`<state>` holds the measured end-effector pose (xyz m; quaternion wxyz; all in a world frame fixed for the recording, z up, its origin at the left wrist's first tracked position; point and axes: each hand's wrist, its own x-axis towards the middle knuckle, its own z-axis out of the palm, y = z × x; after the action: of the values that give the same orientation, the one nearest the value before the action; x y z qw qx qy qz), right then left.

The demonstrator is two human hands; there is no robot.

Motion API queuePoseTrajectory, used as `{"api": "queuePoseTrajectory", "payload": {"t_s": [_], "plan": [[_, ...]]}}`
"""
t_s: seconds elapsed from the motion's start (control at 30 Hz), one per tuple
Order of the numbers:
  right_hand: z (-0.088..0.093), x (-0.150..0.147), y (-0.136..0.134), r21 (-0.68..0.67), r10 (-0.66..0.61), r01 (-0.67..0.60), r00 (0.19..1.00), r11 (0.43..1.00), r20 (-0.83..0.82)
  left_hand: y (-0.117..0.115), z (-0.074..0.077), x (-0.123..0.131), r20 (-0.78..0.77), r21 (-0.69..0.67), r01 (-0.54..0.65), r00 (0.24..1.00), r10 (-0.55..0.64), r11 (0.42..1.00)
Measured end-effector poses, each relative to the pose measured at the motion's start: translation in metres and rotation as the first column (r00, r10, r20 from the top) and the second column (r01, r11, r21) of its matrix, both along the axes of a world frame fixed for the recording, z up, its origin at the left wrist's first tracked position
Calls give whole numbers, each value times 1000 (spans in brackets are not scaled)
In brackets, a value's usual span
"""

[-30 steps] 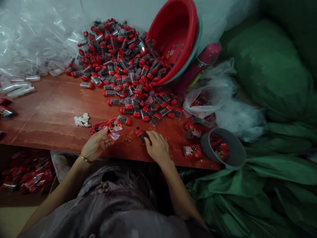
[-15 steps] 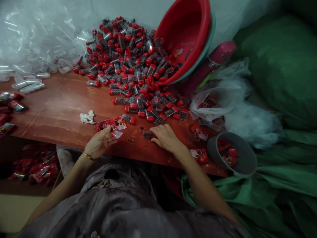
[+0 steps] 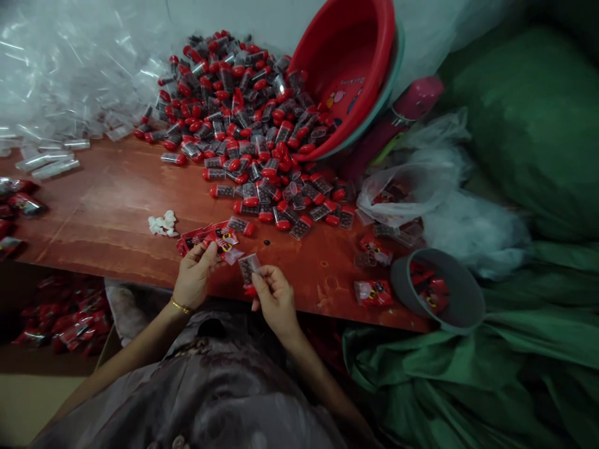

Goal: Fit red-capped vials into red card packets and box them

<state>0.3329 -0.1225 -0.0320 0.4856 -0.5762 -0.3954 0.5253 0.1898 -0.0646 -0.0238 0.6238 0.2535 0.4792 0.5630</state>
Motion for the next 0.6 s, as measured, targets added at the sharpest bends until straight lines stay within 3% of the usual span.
{"api": "queuePoseTrajectory", "payload": {"t_s": [0.3, 0.43, 0.6], "plan": [[-9, -15, -1, -2, 58, -58, 998, 998, -8, -2, -8, -1, -70, 112, -33, 997, 41, 993], [-12, -14, 2, -41, 97, -101, 991, 994, -93, -3, -8, -2, -95, 132, -39, 994, 52, 991], [-12, -13, 10, -32, 88, -92, 991, 995, -96, -7, -8, 4, 9, 84, 1, 1000, -2, 996]]}}
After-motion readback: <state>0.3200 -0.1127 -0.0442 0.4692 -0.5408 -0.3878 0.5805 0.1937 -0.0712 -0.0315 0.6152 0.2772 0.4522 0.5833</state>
